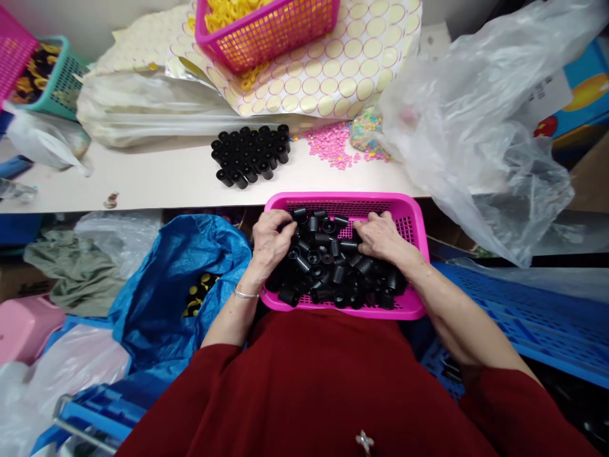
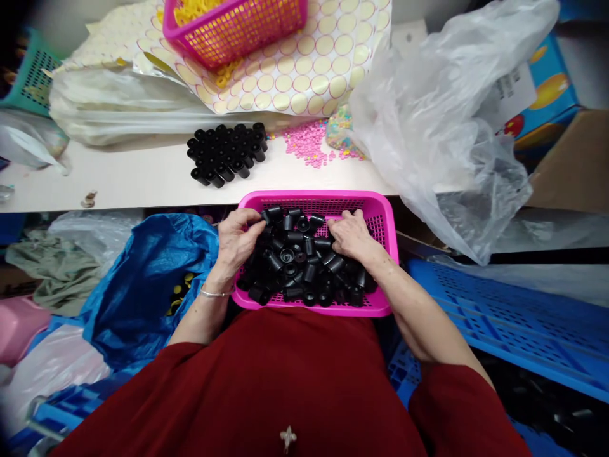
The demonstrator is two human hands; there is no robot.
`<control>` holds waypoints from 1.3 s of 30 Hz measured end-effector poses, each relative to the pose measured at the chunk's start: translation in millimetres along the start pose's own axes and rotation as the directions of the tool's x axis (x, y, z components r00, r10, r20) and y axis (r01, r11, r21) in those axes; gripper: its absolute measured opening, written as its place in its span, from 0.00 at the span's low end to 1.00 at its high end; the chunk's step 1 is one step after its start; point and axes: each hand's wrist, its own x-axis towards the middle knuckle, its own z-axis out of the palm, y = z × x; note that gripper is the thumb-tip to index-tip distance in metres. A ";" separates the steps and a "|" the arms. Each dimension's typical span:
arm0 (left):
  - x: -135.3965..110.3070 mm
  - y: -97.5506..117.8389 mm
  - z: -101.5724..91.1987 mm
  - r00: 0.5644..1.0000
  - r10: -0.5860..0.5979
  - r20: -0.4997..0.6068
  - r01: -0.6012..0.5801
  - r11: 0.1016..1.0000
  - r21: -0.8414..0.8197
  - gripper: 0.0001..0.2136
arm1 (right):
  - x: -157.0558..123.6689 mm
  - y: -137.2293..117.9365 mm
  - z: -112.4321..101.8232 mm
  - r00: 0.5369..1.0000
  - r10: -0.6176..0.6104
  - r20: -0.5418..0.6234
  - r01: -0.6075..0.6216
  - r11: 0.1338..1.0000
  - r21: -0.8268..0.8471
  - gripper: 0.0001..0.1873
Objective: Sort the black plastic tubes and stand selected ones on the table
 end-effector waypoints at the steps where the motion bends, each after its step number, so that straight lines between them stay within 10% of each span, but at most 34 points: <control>1: -1.1 1.8 0.8 0.996 0.017 0.093 -0.018 1.000 0.014 0.01 | -2.3 0.6 -1.5 1.000 0.010 0.003 -0.010 0.999 0.032 0.15; 17: -8.6 16.4 13.6 0.911 0.113 0.396 -0.184 0.972 0.146 0.02 | -28.0 -5.3 0.8 0.993 0.074 0.092 -0.070 0.997 -0.043 0.19; 22: -12.0 29.9 15.9 0.871 0.137 0.473 -0.198 0.977 0.082 0.02 | -46.2 16.8 16.7 0.965 0.051 -0.258 0.045 0.934 0.353 0.17; 25: -8.9 44.9 21.5 0.806 0.182 0.563 -0.214 0.977 -0.010 0.02 | -61.8 16.0 27.7 0.799 0.312 -0.514 0.213 0.653 0.727 0.18; 27: -3.4 55.8 27.5 0.729 0.214 0.650 -0.231 0.971 -0.060 0.03 | -71.1 7.1 32.3 0.711 0.529 -0.462 0.348 0.305 0.886 0.21; 31: 12.6 73.8 44.4 0.549 0.242 0.800 -0.340 0.939 -0.051 0.04 | -83.6 -11.5 36.4 0.761 0.627 -0.168 0.451 -0.325 0.831 0.24; 39: 38.4 95.9 79.4 0.420 0.117 0.900 -0.491 0.864 0.117 0.10 | -97.6 -12.2 50.3 0.776 0.620 -0.119 0.491 -0.474 0.731 0.18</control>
